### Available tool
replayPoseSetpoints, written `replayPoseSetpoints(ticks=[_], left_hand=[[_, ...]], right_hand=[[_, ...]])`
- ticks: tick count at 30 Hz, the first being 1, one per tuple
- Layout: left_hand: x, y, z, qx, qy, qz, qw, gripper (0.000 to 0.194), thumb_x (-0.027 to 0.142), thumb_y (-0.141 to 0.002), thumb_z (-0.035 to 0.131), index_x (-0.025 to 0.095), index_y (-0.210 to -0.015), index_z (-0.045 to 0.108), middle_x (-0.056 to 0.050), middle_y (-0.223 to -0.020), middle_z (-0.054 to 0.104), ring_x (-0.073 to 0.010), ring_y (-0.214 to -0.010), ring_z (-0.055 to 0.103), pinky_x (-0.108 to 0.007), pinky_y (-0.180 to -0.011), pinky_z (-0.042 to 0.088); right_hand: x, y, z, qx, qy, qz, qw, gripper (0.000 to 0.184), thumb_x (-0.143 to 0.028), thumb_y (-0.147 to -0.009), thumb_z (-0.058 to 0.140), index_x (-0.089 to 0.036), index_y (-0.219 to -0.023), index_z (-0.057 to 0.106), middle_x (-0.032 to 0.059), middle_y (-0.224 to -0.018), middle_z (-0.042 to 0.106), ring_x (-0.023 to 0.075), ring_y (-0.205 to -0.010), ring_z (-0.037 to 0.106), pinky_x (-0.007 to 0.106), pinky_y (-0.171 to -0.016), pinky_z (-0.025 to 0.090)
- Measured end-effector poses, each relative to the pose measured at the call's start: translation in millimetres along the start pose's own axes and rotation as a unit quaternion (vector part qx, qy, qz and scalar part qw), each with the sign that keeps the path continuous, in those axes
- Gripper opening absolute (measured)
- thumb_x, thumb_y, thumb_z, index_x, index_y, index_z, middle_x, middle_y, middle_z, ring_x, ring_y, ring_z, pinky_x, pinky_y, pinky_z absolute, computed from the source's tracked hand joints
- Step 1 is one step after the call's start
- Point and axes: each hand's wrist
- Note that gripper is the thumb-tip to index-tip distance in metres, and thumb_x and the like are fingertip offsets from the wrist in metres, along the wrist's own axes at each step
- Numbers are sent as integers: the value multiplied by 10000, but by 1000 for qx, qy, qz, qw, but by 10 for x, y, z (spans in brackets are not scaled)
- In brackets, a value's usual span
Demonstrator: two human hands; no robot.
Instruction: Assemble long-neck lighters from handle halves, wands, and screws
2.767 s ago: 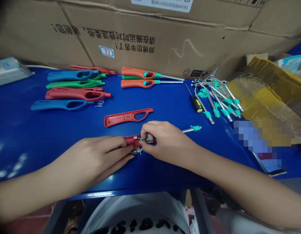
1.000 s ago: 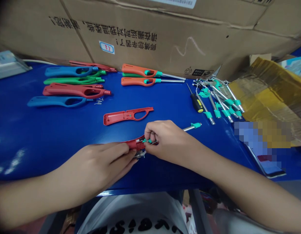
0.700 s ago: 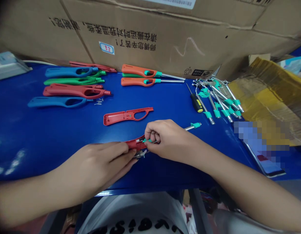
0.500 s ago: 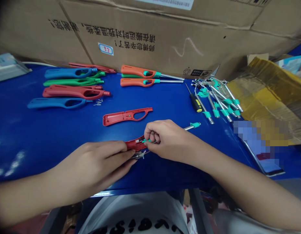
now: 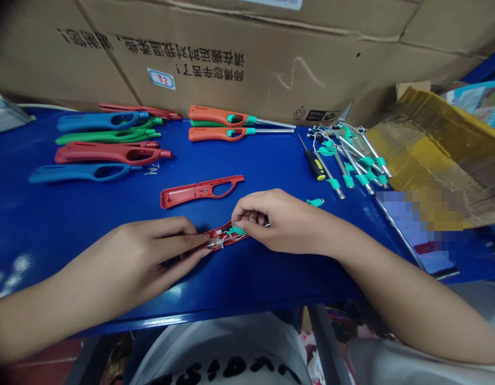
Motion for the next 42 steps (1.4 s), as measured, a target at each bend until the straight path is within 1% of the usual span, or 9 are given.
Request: replayPoseSetpoints(ticks=[9, 13, 17, 22, 29, 33, 37, 40, 42], left_hand=[[-14, -7, 19, -20, 39, -22, 999, 230, 261, -1026, 572, 212, -1155, 755, -34, -907, 670, -159, -738, 689, -270, -682, 542], [-10, -10, 3, -13, 67, -34, 997, 219, 287, -1000, 622, 235, -1161, 760, -30, -922, 667, -157, -742, 680, -273, -677, 537], [-4, -8, -1, -13, 69, -36, 997, 247, 281, -1032, 552, 229, -1114, 779, -40, -924, 668, -152, -731, 677, -285, -710, 555], [-7, -3, 14, -10, 38, -19, 999, 283, 260, -1046, 513, 196, -1030, 788, -52, -908, 669, -140, -702, 668, -266, -695, 563], [1, -17, 4, -23, 26, -12, 999, 294, 259, -1055, 490, 181, -1018, 770, -50, -883, 651, -151, -698, 662, -281, -664, 545], [-2, -19, 1, -31, 34, -18, 999, 299, 260, -1059, 480, 182, -1020, 766, -46, -884, 637, -153, -691, 657, -292, -654, 529], [-4, -17, 10, -31, 38, -18, 999, 298, 264, -1058, 480, 182, -1029, 764, -48, -896, 638, -160, -725, 667, -298, -692, 543], [-10, -17, 9, -39, 35, -19, 998, 301, 257, -1056, 469, 182, -1034, 760, -52, -908, 637, -176, -730, 671, -314, -673, 540], [-29, -17, -8, -41, 33, -21, 998, 298, 256, -1052, 471, 192, -1033, 761, -50, -909, 641, -179, -716, 671, -318, -650, 531]], right_hand=[[24, -17, 18, 12, 16, -41, 999, 143, -200, -966, 567, -195, -950, 709, 1, -865, 685, 123, -757, 578, 252, -684, 430], [26, -5, 27, -1, 37, -70, 997, 121, -196, -940, 621, -214, -1024, 706, 8, -914, 667, 130, -779, 572, 254, -672, 417], [30, -15, 80, 1, 53, -96, 994, 85, -225, -974, 608, -211, -1007, 685, 20, -965, 663, 138, -822, 572, 263, -711, 409], [44, -58, 159, 18, 36, -81, 996, 48, -165, -948, 623, -198, -928, 651, -6, -871, 619, 116, -762, 543, 245, -691, 393], [6, -91, 215, 51, -27, -20, 998, 114, -98, -880, 642, -179, -803, 667, -35, -754, 575, 80, -646, 495, 223, -607, 384], [-11, -82, 223, 54, -19, -3, 998, 105, -89, -866, 640, -178, -821, 673, -35, -760, 578, 78, -645, 498, 223, -609, 387], [11, -75, 215, 55, -43, 1, 998, 29, -172, -901, 652, -192, -911, 670, -52, -715, 558, 81, -624, 496, 216, -588, 386], [33, -64, 161, 78, -68, -5, 995, 72, -229, -952, 602, -187, -935, 659, -42, -725, 577, 90, -629, 507, 216, -579, 398], [40, -43, 93, 100, -42, -23, 994, 73, -207, -954, 591, -184, -949, 660, -30, -760, 603, 95, -649, 520, 221, -597, 407]])
Point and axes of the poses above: each hand's wrist, its own y-axis away from the middle knuckle, its own z-axis out of the palm, x = y × z
